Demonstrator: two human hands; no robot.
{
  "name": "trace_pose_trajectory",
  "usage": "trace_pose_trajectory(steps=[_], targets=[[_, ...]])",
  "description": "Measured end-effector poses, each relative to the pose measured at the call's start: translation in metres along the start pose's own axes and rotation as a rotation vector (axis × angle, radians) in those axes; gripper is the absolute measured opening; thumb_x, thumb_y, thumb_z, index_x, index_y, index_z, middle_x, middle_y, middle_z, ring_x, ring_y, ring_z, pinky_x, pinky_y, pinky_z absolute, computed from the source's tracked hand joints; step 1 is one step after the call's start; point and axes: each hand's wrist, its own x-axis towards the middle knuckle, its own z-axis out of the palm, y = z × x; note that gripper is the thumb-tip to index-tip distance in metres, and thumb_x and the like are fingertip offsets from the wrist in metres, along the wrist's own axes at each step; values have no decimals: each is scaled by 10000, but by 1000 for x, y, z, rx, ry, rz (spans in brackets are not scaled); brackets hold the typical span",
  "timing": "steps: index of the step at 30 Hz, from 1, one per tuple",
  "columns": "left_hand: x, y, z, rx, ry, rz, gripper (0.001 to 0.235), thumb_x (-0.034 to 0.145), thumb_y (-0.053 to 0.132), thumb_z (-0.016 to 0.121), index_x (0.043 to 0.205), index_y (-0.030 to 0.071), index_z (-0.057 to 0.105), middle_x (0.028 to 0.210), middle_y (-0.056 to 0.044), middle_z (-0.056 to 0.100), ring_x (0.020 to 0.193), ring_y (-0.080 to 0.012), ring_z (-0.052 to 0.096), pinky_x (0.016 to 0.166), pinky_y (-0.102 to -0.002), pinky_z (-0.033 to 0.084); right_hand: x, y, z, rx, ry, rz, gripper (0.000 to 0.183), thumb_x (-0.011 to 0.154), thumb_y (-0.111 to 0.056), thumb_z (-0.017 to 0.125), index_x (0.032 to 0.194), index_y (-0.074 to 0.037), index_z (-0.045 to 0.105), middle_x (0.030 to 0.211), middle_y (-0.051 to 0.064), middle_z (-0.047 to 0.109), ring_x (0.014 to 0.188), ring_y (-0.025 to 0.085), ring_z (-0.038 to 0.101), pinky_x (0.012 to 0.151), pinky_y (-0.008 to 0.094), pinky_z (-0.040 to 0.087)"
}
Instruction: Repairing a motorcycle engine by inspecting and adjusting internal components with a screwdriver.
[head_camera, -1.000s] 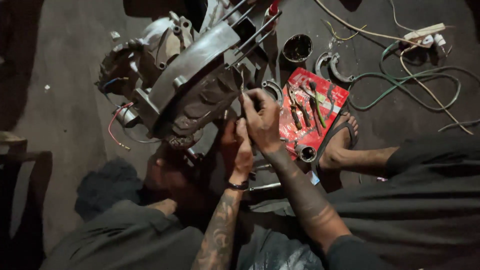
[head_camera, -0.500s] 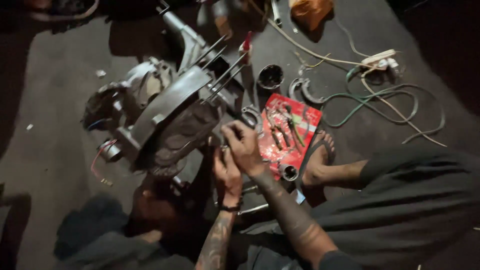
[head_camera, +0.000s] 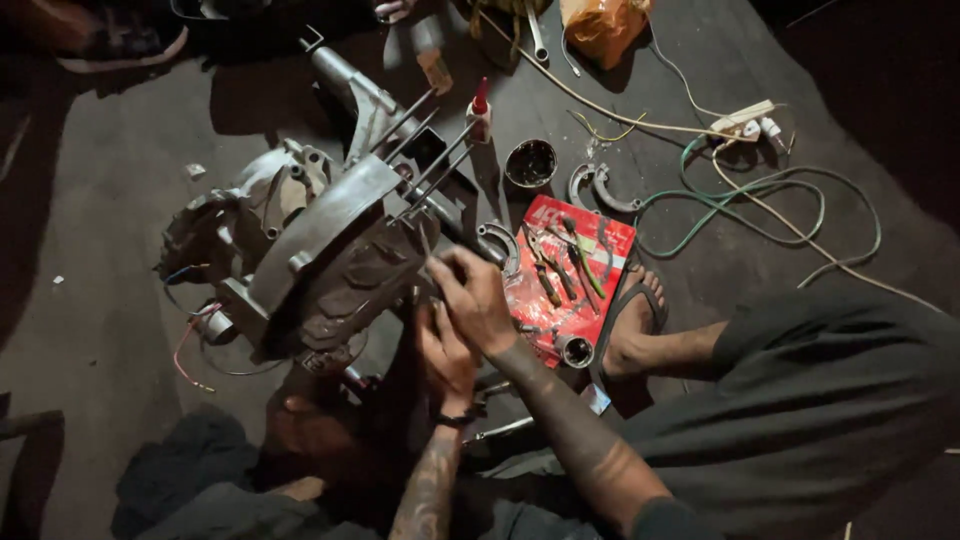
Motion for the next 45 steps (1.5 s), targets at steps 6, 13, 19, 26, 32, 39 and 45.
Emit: trace_pose_trajectory(steps=[6,13,19,26,32,39,45], targets=[[9,-51,22,-51,129,-21,365,1075,285,542,1267,-15,620,1204,-254,673,1197,-348,619,1102,-445,423,28,-67,-19,236,63,364,189,999,-225,638,933,-68,721,717,144,660,675,180,607,659,358,539],[-3,8,-4,71,-25,-3,378,1098,282,463,1245,-33,611,1166,-261,678,1151,-380,657,1046,-453,476,17,-49,-15,259,21,395,208,986,-240,658,909,-52,704,719,156,661,692,178,600,658,369,530],[-6,8,-1,29,49,93,334,1094,262,514,1248,-17,611,1153,-268,670,1148,-391,643,1049,-461,477,16,-54,-16,227,51,348,197,992,-240,641,925,-66,706,714,143,665,712,151,575,649,366,518],[-2,11,-3,10,5,-9,403,1093,323,492,1262,-26,606,1199,-260,661,1185,-381,627,1082,-473,438,21,-59,-15,225,37,400,200,987,-224,644,936,-42,707,729,179,655,707,204,603,665,389,523],[-13,-10,7,74,5,-3,433,1094,361,489,1316,7,603,1273,-238,652,1236,-365,606,1106,-444,441,9,-43,-11,220,41,388,205,998,-237,647,918,-56,702,719,138,644,707,188,584,662,359,511],[14,-15,-9,115,-97,174,353,1110,313,438,1101,40,661,1046,-181,668,1088,-339,646,1072,-430,445,30,-65,-15,226,72,361,208,1006,-203,628,891,-48,706,706,134,639,712,169,568,661,343,499],[6,-24,1,-79,-87,12,378,1099,340,463,1199,19,637,1148,-211,674,1137,-319,636,1056,-452,452,20,-61,-13,211,84,362,205,1011,-208,639,923,-36,708,723,161,634,699,218,598,666,366,511]])
